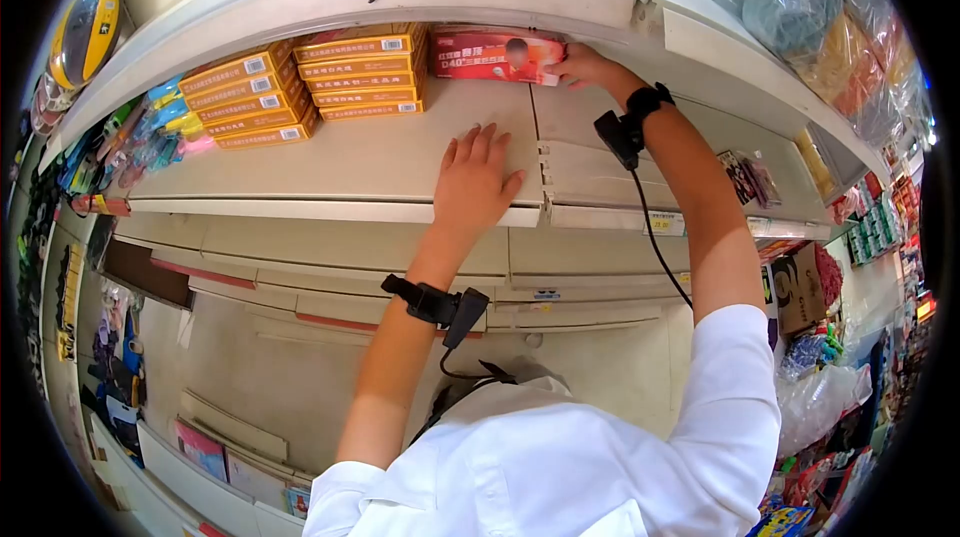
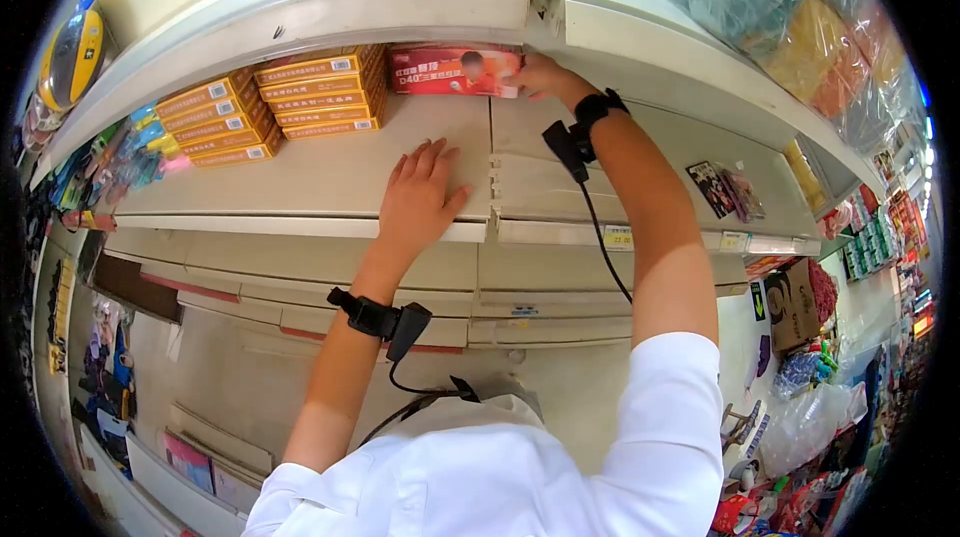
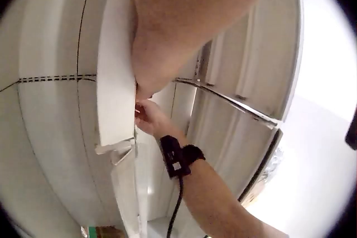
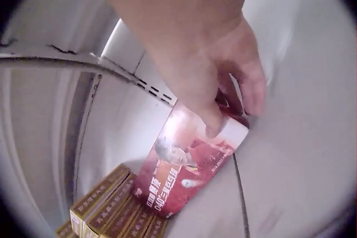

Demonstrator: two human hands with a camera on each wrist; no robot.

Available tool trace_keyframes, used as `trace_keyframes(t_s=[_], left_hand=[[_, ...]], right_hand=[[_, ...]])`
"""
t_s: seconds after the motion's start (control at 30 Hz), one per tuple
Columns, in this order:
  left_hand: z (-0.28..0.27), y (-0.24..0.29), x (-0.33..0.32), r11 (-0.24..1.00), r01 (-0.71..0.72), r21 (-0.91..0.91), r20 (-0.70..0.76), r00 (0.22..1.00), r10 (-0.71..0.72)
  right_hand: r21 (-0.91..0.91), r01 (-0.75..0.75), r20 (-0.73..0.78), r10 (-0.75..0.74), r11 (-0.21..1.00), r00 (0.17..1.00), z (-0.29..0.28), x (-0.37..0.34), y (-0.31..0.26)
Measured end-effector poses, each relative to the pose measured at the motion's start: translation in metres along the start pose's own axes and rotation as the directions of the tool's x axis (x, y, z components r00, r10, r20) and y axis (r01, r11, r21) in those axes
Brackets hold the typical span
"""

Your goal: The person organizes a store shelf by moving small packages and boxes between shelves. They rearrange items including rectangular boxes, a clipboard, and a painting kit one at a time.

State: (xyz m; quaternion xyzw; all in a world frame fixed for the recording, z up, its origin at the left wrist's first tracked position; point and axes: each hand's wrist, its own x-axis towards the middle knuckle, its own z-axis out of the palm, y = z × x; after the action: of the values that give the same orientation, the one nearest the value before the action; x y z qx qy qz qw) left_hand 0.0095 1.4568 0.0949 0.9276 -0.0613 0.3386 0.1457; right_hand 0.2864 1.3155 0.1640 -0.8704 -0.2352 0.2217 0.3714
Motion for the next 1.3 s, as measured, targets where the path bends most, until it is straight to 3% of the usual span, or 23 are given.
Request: trace_keyframes(t_s=[0.07,0.27,0.47,0.57,0.67,0.77,0.87,0.97,1.07,1.1,1.17,1.2,1.3], left_hand=[[-0.001,0.001,-0.001,1.0,0.01,0.023,-0.005,1.0,-0.009],[-0.005,0.001,-0.001,1.0,0.02,-0.014,-0.005,1.0,-0.021],[-0.004,0.002,0.001,1.0,0.029,-0.004,0.005,1.0,-0.029],[-0.004,0.002,0.0,0.999,0.031,0.014,0.01,0.999,-0.031],[-0.006,0.002,0.0,1.0,0.031,-0.001,0.01,0.999,-0.031],[-0.004,-0.001,0.003,0.993,0.012,-0.12,0.031,0.999,-0.009],[-0.003,0.023,0.017,0.95,-0.023,-0.311,0.06,0.997,0.044],[0.008,0.068,0.045,0.868,-0.033,-0.496,0.175,0.975,0.137],[0.021,0.105,0.069,0.824,-0.052,-0.565,0.317,0.908,0.274],[0.026,0.114,0.075,0.809,-0.037,-0.586,0.365,0.88,0.305],[0.045,0.122,0.084,0.898,-0.148,-0.415,0.417,0.846,0.332],[0.055,0.125,0.087,0.923,-0.203,-0.326,0.445,0.829,0.339],[0.073,0.128,0.096,0.969,-0.131,-0.209,0.474,0.853,0.218]], right_hand=[[-0.029,-0.026,0.014,0.027,0.999,1.0,0.008,0.013,-0.002],[-0.042,-0.103,-0.138,0.097,0.994,0.986,0.015,0.039,0.005],[0.053,-0.036,-0.175,0.045,0.998,0.984,0.022,0.021,-0.012],[0.029,-0.07,-0.159,0.074,0.997,0.985,0.013,-0.004,-0.019],[-0.136,-0.086,-0.152,0.065,0.987,0.986,-0.008,-0.027,0.001],[-0.471,0.072,-0.156,-0.164,0.879,0.974,-0.039,-0.137,0.007],[-0.417,-0.014,-0.24,-0.095,0.909,0.966,-0.094,-0.217,0.06],[-0.473,-0.239,-0.449,0.002,0.848,0.894,-0.162,-0.247,0.167],[-0.52,-0.552,-0.478,0.313,0.652,0.821,-0.18,-0.291,0.195],[-0.518,-0.501,-0.38,0.338,0.693,0.861,-0.183,-0.296,0.197],[-0.498,-0.403,-0.168,0.37,0.768,0.914,-0.192,-0.306,0.207],[-0.484,-0.489,-0.295,0.39,0.726,0.872,-0.196,-0.302,0.225],[-0.187,-0.482,-0.259,0.431,0.856,0.864,-0.216,-0.288,0.25]])
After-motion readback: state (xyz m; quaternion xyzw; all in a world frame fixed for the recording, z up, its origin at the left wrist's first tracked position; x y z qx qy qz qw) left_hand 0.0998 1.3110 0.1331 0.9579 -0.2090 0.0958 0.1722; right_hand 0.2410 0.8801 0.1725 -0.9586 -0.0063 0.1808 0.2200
